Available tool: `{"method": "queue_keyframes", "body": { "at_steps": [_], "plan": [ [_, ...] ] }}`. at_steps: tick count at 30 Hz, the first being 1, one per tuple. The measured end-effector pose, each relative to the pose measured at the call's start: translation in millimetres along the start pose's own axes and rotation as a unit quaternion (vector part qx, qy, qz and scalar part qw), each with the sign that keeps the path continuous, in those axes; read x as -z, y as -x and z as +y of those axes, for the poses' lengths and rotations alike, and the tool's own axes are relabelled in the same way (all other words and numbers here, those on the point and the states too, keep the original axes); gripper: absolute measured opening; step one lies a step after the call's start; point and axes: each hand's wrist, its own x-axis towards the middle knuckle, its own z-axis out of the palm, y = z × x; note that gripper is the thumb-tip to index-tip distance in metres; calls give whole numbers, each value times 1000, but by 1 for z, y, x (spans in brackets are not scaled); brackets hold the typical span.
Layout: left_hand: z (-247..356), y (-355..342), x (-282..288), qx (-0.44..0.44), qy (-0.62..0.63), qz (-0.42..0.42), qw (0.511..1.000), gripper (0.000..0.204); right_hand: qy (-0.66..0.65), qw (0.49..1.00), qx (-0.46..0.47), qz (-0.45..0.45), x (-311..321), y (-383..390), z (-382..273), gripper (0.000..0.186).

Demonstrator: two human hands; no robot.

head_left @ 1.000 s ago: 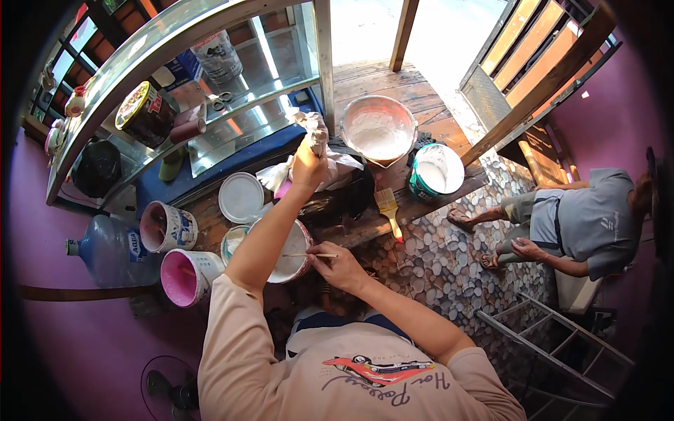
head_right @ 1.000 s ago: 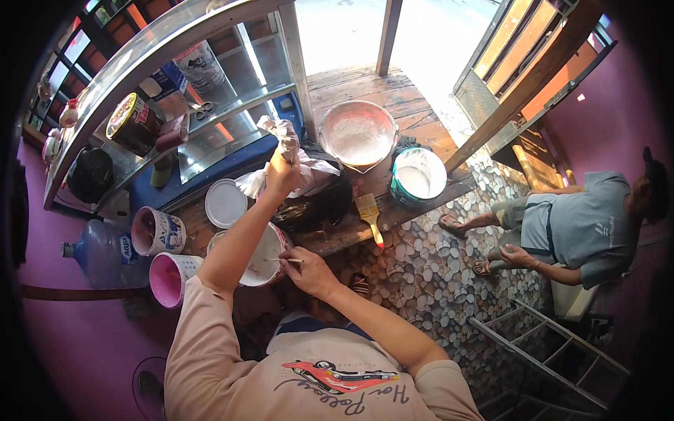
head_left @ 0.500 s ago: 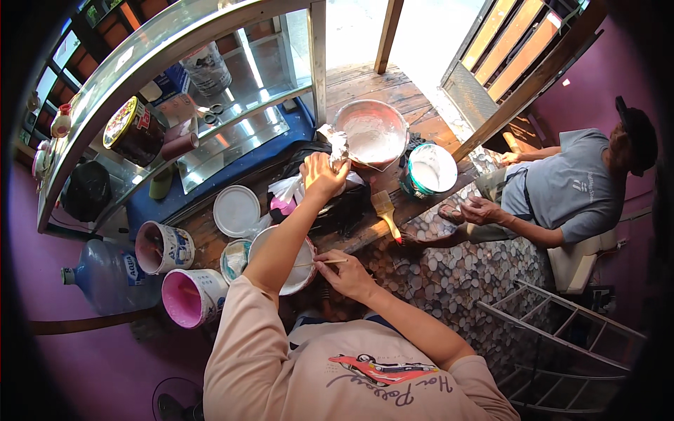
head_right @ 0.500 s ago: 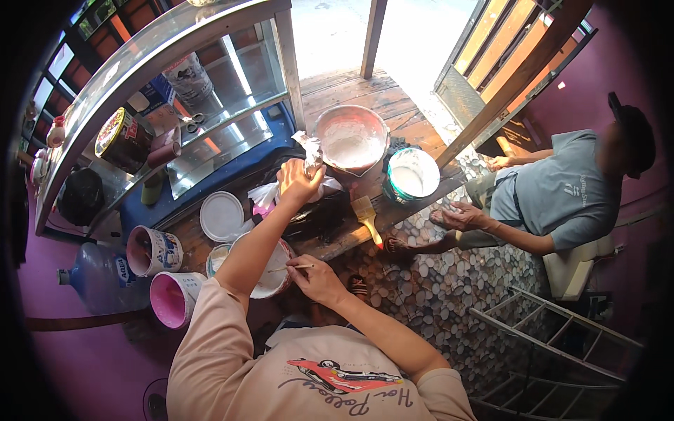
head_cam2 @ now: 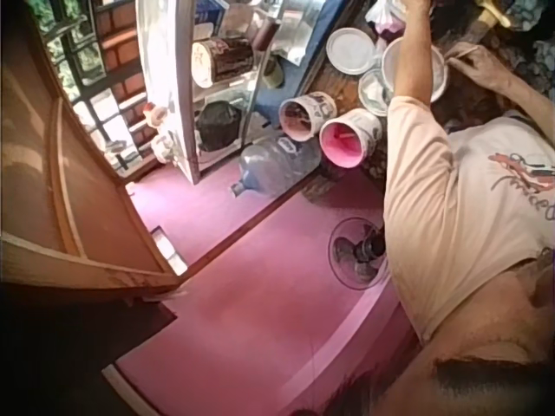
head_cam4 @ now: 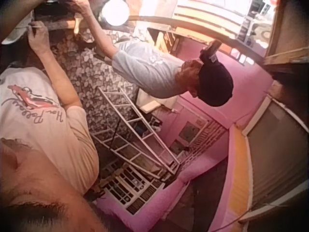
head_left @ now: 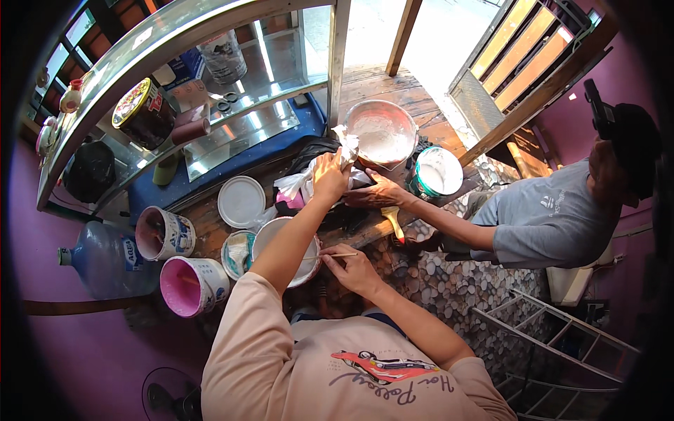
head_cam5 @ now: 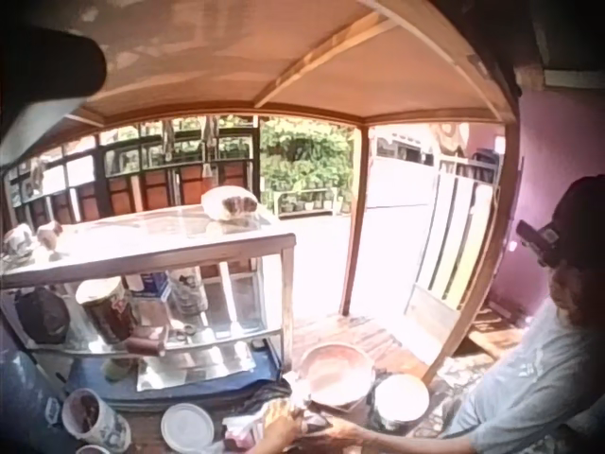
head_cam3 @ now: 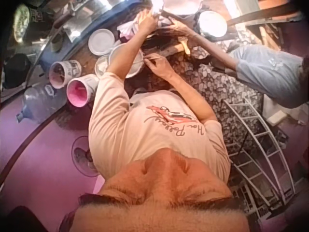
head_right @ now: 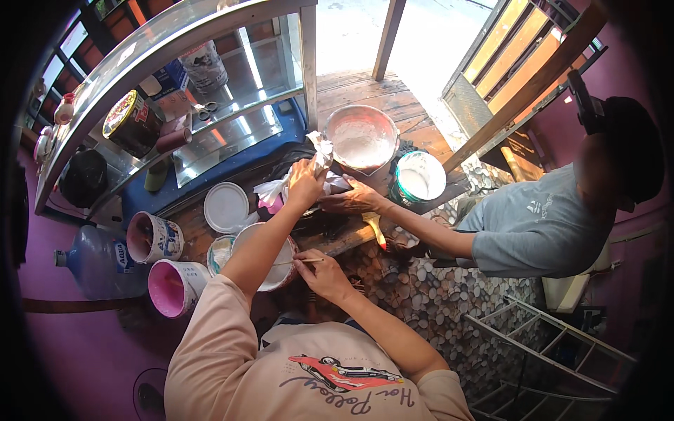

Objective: The person prepares a container of white paint by stirring it with a stick and cleaning the edges of the container with a cloth before dipping a brush into the mixture.

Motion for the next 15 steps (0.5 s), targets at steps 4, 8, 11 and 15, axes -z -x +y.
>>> {"method": "queue_keyframes", "body": {
  "at_steps": [4,8,11,15],
  "plan": [
    [6,-3,9,29,27,-26,999,49,7,1000,-4,-6,3,1,0,19],
    [12,-6,12,35,7,-51,998,48,18,1000,9,-2,1,1,1,19],
    [-1,0,14,22,18,-33,999,48,15,1000,3,-10,-4,2,-5,20],
    [0,-2,58,59,176,-122,975,52,38,999,0,-4,-7,0,-5,20]
  ]
}}
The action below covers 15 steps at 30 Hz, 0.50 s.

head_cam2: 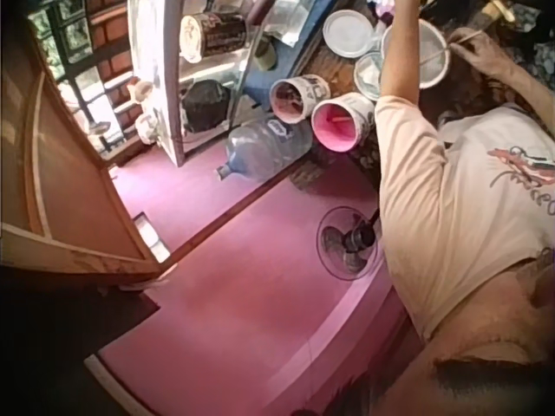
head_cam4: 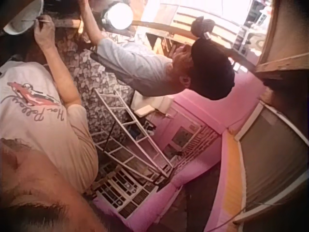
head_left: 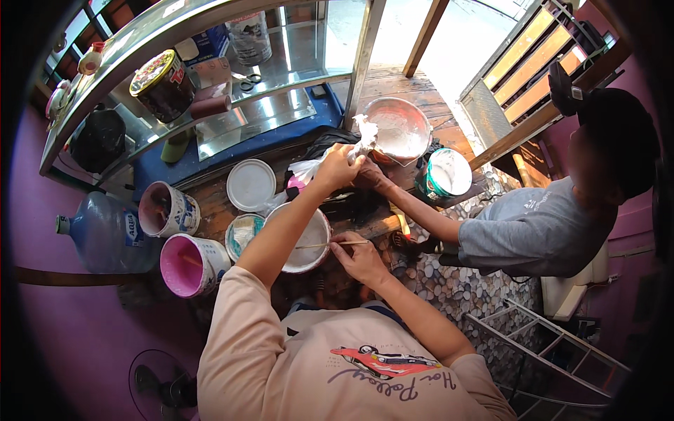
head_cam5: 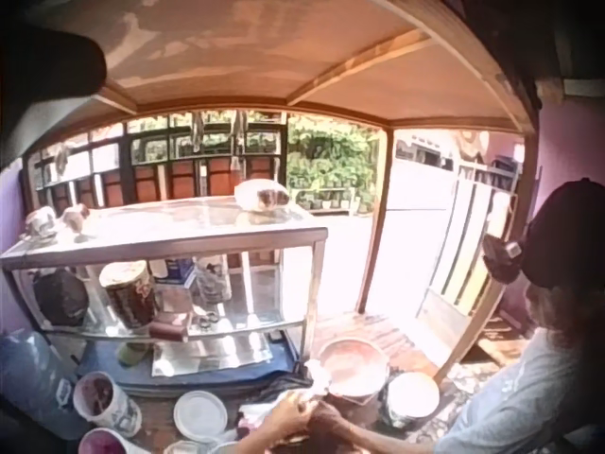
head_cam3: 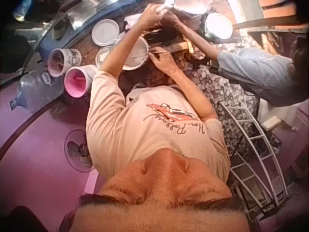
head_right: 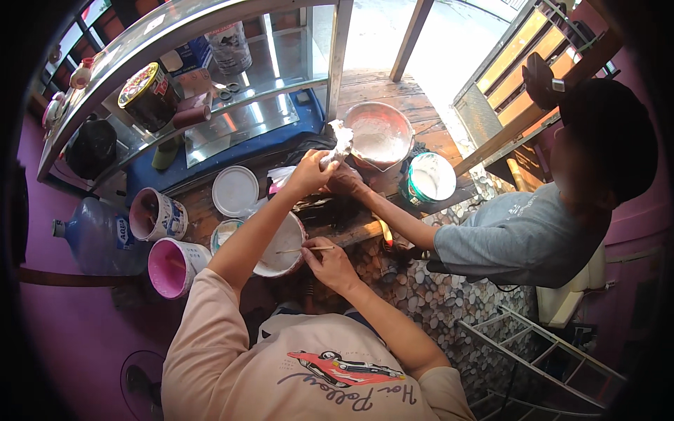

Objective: The person prepares a container of white paint by stirring it with a stick and cleaning the edges of the container with a cloth before dipping a brush into the mixture.

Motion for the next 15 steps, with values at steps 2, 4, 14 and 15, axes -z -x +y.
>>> {"method": "queue_keyframes", "body": {
  "at_steps": [2,4,14,15],
  "plan": [
    [2,17,37,-42,-16,29,999,46,4,1000,-5,-10,-7,-1,0,20],
    [18,48,82,-19,73,55,996,39,19,1000,8,-15,-9,-2,-7,19],
    [-53,257,151,189,23,168,967,37,126,988,87,-1,-7,-15,-44,15],
    [-66,270,142,215,-3,143,966,38,136,981,140,2,-15,-18,-44,13]
  ]
}}
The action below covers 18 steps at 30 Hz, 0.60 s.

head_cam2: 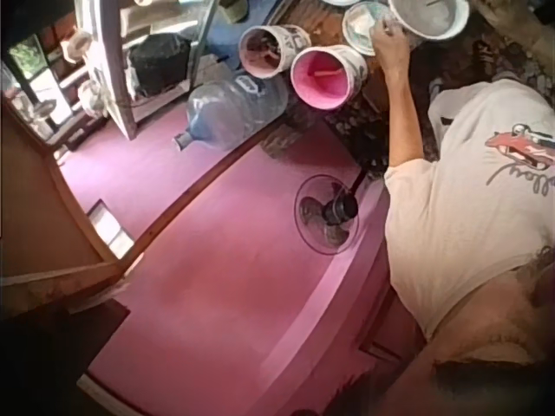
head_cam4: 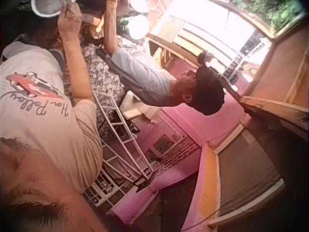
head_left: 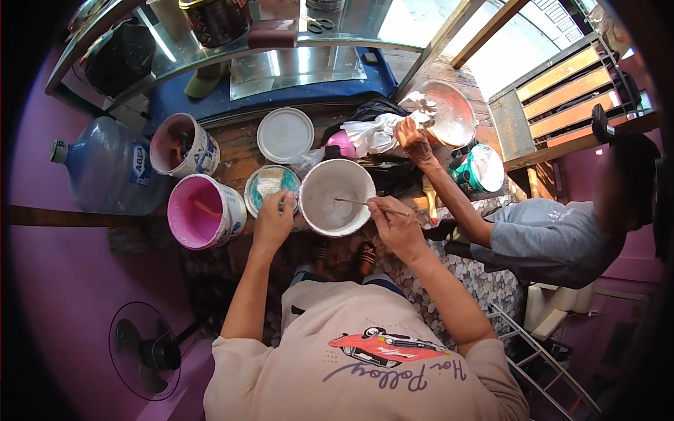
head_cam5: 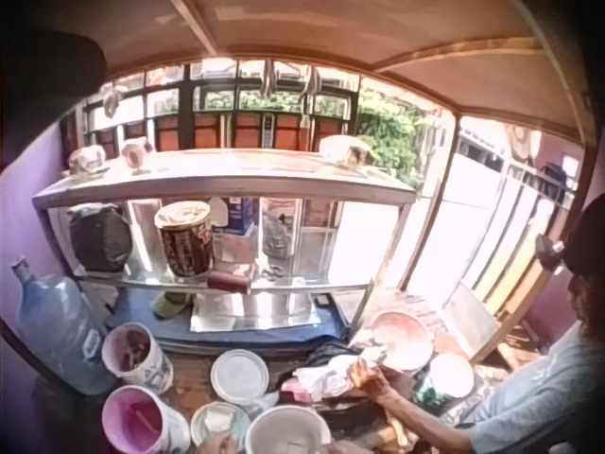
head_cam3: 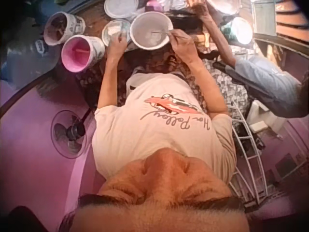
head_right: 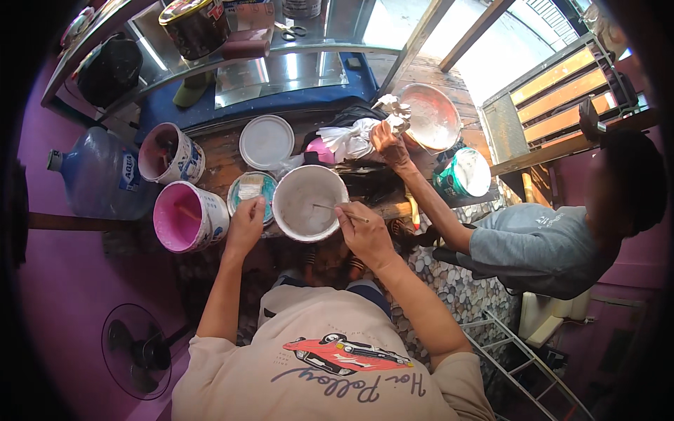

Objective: The person prepares a container of white paint by stirring it with a stick and cleaning the edges of the container with a cloth before dipping a brush into the mixture.

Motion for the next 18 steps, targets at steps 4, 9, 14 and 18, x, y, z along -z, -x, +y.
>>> {"method": "queue_keyframes", "body": {
  "at_steps": [4,9,14,18],
  "plan": [
    [-25,14,-25,48,167,-34,984,41,21,996,-6,-86,-7,13,-19,11],
    [-36,2,-32,62,226,-56,971,40,55,997,-44,-31,-4,11,-11,9],
    [-23,-5,-30,19,248,-55,967,41,54,997,28,-43,-19,14,-17,8],
    [-18,-4,-25,126,338,-60,931,44,31,997,-25,-72,-4,23,-15,10]
  ]
}}
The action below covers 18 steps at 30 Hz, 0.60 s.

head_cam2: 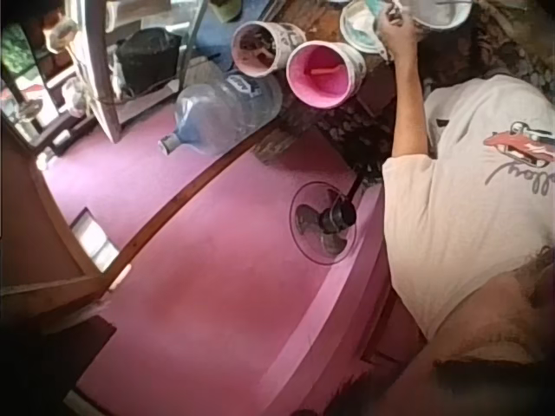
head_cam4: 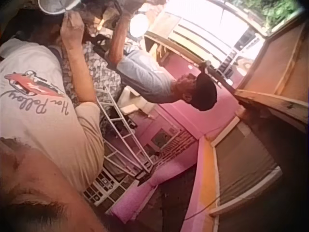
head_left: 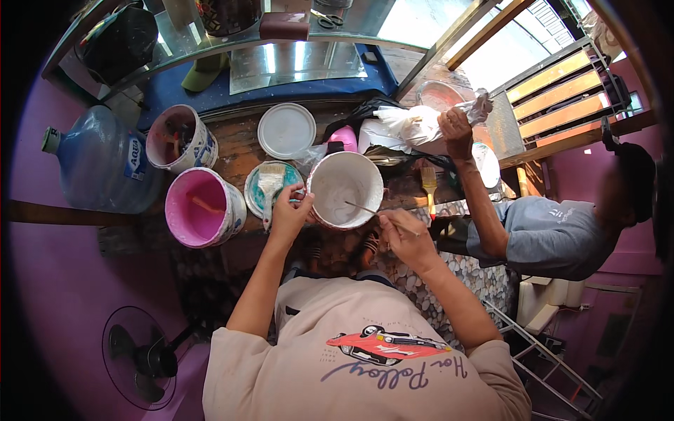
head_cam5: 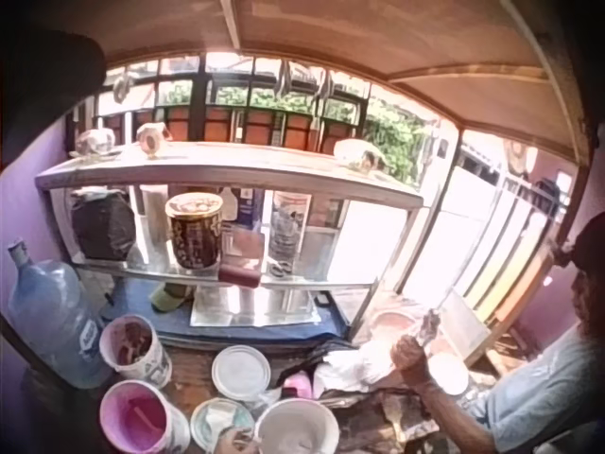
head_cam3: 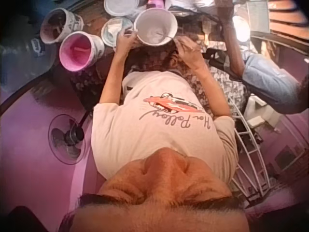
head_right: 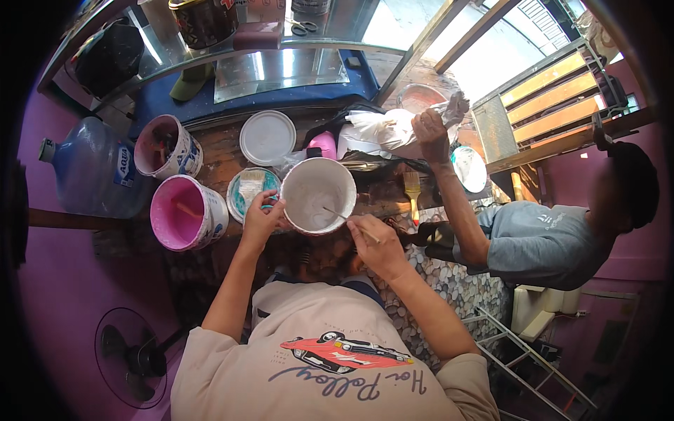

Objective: The person prepares a container of white paint by stirring it with a stick and cleaning the edges of the container with a cloth before dipping a brush into the mixture.

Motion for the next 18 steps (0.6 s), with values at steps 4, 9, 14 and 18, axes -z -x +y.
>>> {"method": "queue_keyframes", "body": {
  "at_steps": [4,9,14,18],
  "plan": [
    [6,5,0,49,-14,-51,997,50,36,998,-6,52,0,-12,9,12],
    [-1,2,-1,50,21,-52,997,51,-8,1000,26,-2,-13,-5,-5,9],
    [-3,12,-10,-9,-17,-44,999,50,-25,997,-62,-29,1,-7,5,11],
    [-1,15,-11,-68,-85,-44,993,47,-62,997,-24,-30,-7,-12,-1,12]
  ]
}}
